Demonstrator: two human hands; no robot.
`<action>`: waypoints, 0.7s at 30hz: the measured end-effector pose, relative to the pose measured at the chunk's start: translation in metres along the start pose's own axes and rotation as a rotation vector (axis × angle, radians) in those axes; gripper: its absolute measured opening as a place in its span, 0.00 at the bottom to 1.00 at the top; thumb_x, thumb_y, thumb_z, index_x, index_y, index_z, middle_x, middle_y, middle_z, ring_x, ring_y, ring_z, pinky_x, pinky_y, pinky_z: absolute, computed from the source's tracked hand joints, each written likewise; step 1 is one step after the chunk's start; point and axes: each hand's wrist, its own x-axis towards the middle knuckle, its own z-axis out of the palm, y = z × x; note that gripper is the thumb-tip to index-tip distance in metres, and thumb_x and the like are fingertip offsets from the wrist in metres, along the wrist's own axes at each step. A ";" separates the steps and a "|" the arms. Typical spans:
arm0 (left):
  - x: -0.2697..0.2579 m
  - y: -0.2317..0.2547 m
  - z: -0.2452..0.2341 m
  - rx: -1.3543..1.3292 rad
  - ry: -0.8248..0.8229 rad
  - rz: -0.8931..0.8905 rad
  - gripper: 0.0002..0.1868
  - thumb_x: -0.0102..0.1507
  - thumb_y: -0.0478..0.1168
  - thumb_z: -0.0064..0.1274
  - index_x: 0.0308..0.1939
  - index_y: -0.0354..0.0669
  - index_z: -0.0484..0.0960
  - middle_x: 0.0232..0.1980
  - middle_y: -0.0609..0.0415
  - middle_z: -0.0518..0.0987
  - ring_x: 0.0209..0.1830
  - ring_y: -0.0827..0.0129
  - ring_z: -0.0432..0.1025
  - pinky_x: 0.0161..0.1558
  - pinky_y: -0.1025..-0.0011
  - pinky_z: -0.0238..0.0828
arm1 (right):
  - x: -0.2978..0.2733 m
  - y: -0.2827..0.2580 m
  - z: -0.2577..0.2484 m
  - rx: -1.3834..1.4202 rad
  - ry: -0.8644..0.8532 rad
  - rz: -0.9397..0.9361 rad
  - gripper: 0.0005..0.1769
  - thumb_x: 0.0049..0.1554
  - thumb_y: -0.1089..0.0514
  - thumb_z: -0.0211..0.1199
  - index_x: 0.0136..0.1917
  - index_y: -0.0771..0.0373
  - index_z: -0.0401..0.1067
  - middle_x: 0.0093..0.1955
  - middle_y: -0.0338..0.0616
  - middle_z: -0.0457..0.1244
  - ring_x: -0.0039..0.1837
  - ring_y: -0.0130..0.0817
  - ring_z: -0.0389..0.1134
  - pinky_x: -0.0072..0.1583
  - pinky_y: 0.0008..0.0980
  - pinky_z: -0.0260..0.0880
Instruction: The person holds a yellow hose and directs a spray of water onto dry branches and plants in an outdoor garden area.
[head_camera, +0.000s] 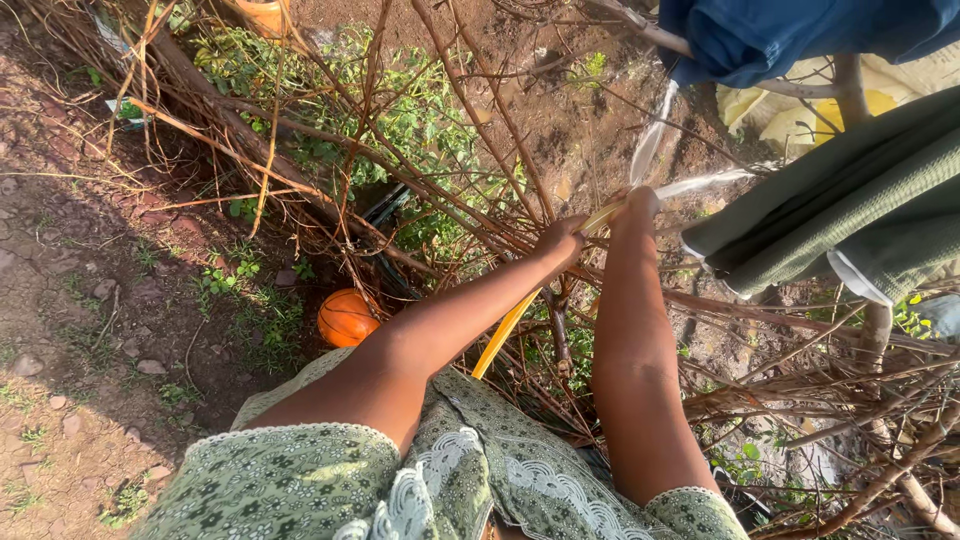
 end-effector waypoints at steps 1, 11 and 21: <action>0.000 0.000 0.000 0.001 0.002 -0.005 0.21 0.70 0.37 0.45 0.68 0.47 0.75 0.41 0.52 0.83 0.26 0.75 0.71 0.28 0.75 0.71 | -0.004 -0.001 0.000 0.003 -0.004 0.023 0.23 0.68 0.58 0.37 0.72 0.74 0.52 0.37 0.43 0.57 0.32 0.27 0.57 0.35 0.26 0.64; -0.013 0.023 -0.004 0.010 -0.025 -0.142 0.19 0.72 0.39 0.42 0.66 0.49 0.77 0.30 0.57 0.77 0.18 0.77 0.64 0.18 0.75 0.61 | 0.009 0.000 0.001 -0.026 -0.109 0.006 0.21 0.68 0.60 0.38 0.70 0.76 0.54 0.35 0.42 0.56 0.31 0.27 0.55 0.33 0.26 0.62; -0.001 -0.006 -0.001 -0.077 -0.024 -0.057 0.20 0.69 0.34 0.42 0.64 0.49 0.79 0.30 0.54 0.77 0.21 0.75 0.67 0.23 0.71 0.64 | -0.004 0.001 -0.003 -0.008 -0.111 0.038 0.20 0.68 0.61 0.39 0.70 0.74 0.50 0.36 0.43 0.57 0.32 0.28 0.56 0.35 0.27 0.62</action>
